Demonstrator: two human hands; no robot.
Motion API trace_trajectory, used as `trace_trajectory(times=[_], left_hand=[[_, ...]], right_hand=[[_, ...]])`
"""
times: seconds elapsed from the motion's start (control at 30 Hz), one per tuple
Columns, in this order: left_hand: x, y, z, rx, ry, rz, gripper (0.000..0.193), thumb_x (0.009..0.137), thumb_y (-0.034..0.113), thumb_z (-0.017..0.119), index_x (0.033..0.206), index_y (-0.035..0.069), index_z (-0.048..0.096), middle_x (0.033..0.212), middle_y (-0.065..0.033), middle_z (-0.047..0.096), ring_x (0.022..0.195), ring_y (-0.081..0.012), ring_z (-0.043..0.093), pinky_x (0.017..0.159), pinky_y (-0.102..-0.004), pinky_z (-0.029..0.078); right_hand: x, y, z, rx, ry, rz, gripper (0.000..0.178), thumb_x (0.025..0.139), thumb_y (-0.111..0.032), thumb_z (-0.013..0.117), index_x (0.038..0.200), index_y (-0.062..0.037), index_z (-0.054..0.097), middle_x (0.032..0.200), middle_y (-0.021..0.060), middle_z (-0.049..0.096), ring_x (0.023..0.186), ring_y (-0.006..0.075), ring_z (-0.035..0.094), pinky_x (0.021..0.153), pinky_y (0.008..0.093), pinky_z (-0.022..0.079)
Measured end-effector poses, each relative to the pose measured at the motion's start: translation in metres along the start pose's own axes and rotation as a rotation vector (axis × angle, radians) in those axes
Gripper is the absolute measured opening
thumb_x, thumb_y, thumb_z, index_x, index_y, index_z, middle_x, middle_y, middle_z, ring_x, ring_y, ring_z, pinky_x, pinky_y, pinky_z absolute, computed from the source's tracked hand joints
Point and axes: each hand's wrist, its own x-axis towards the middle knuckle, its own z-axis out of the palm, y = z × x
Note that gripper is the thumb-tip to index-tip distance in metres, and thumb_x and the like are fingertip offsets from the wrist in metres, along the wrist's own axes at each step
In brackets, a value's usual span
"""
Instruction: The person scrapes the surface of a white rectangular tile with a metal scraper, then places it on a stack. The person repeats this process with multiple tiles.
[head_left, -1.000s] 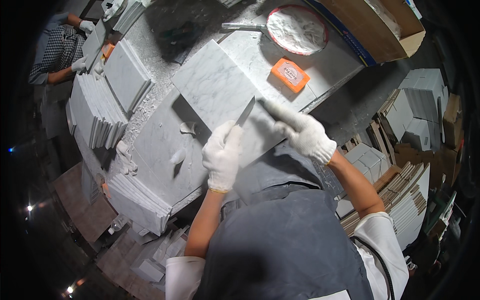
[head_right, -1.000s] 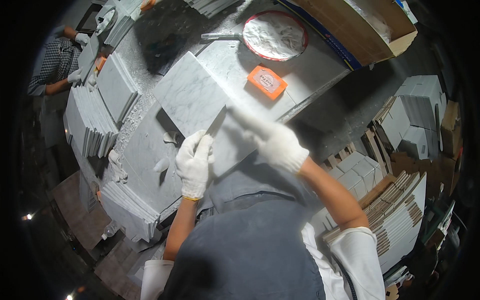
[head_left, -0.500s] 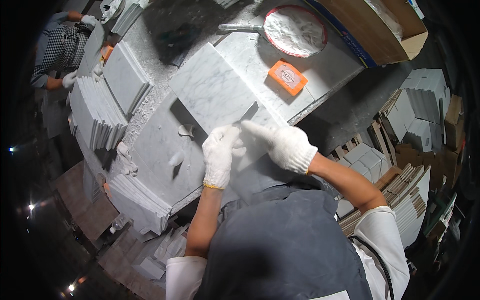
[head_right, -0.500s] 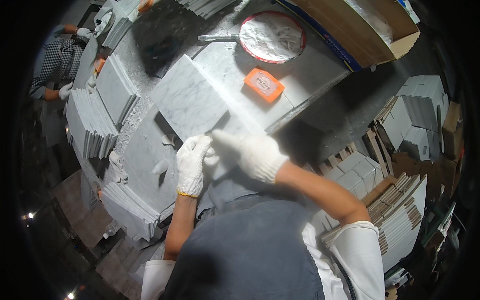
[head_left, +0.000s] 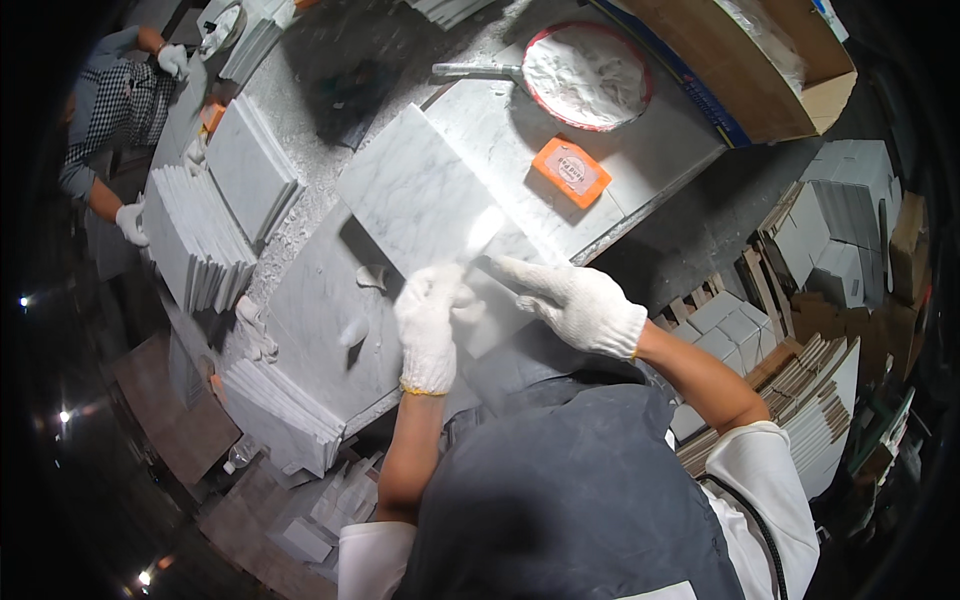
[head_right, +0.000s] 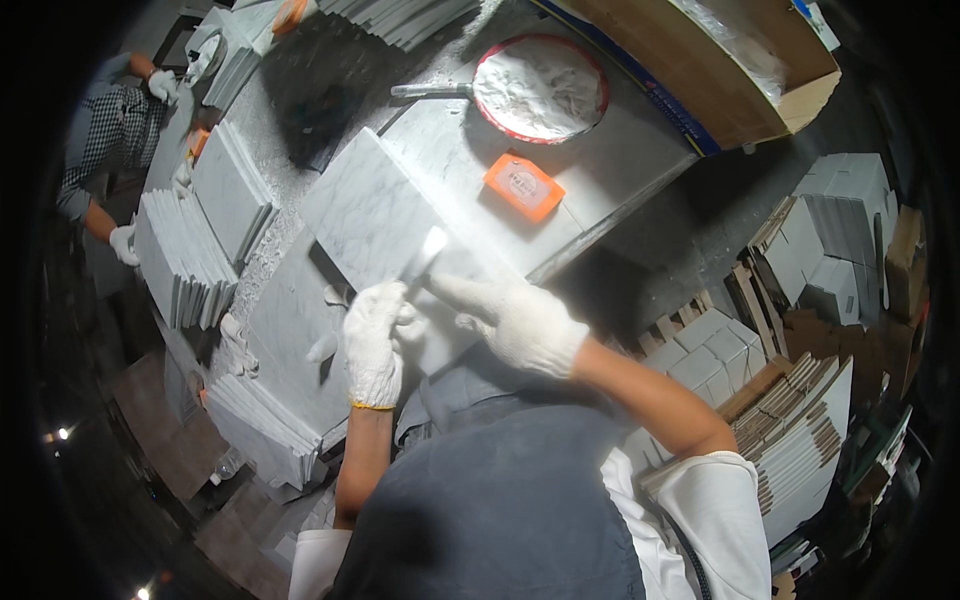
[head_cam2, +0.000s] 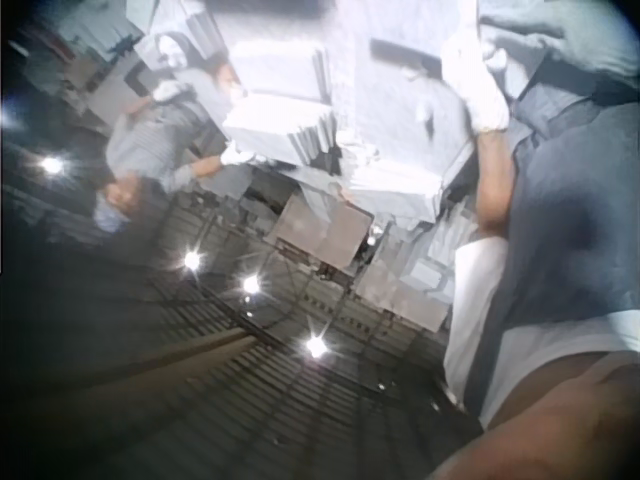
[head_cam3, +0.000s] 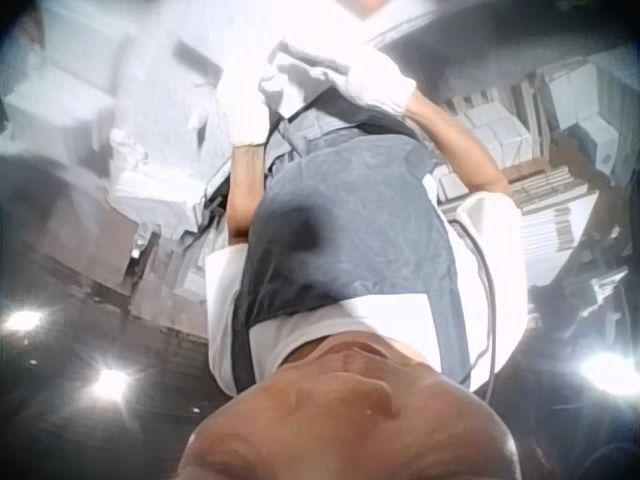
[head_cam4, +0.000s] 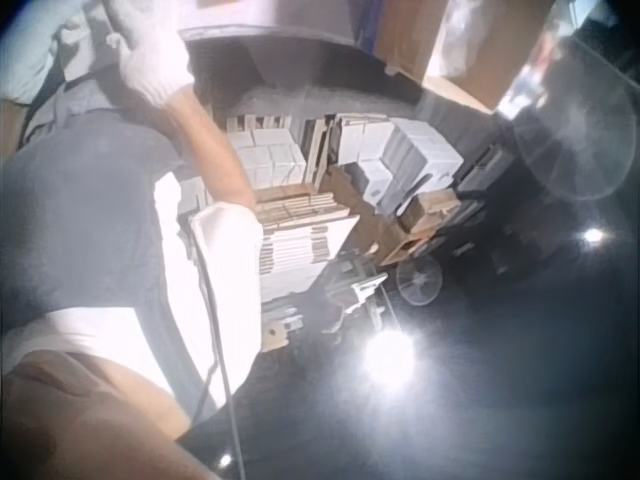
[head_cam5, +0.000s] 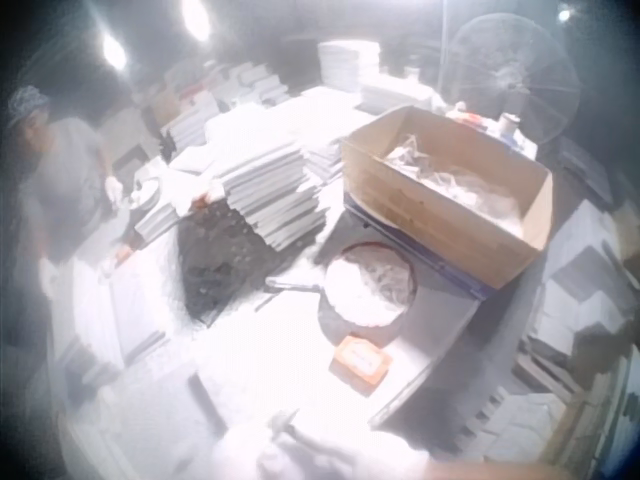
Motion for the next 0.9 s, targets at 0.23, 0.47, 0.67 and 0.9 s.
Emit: trace_trajectory(times=[0.23, 0.47, 0.67, 0.9], left_hand=[[-0.008, 0.02, 0.027, 0.24, -0.052, 0.348, 0.021, 0.099, 0.014, 0.069, 0.11, -0.004, 0.068, 0.08, -0.0051, 0.067, 0.061, -0.0123, 0.06, 0.057, -0.0258, 0.049], [0.02, 0.021, 0.054, 0.967, -0.062, 1.077, 0.02, 0.089, 0.01, 0.074, 0.105, -0.002, 0.075, 0.086, -0.0196, 0.073, 0.068, -0.0309, 0.07, 0.065, -0.0398, 0.055], [0.026, 0.036, 0.072, 1.027, -0.268, 1.161, 0.018, 0.091, 0.011, 0.07, 0.104, -0.001, 0.074, 0.086, -0.0215, 0.072, 0.073, -0.0351, 0.07, 0.066, -0.0406, 0.054], [0.091, 0.074, 0.119, 1.159, -0.278, 1.059, 0.023, 0.097, 0.027, 0.065, 0.103, 0.006, 0.073, 0.09, -0.0174, 0.072, 0.082, -0.034, 0.071, 0.073, -0.0414, 0.055]], right_hand=[[-0.002, 0.006, -0.054, 0.744, 0.061, 0.442, 0.072, 0.103, -0.022, 0.064, 0.164, -0.0122, 0.028, 0.09, -0.001, 0.058, 0.07, 0.0047, 0.049, 0.064, 0.023, 0.046], [0.004, 0.02, -0.05, 0.886, 0.247, 0.348, 0.069, 0.102, -0.018, 0.062, 0.164, -0.0147, 0.03, 0.09, -0.0005, 0.059, 0.066, 0.0058, 0.05, 0.059, 0.0228, 0.046], [0.001, 0.031, -0.085, 0.745, 0.22, 0.487, 0.059, 0.102, -0.015, 0.061, 0.157, -0.0066, 0.041, 0.088, -0.0012, 0.057, 0.063, 0.0048, 0.052, 0.053, 0.0215, 0.045], [0.021, 0.072, -0.17, 0.108, 0.495, 0.339, 0.033, 0.098, -0.02, 0.071, 0.128, -0.0065, 0.069, 0.109, 0.0021, 0.074, 0.085, 0.0082, 0.065, 0.067, 0.0247, 0.054]])
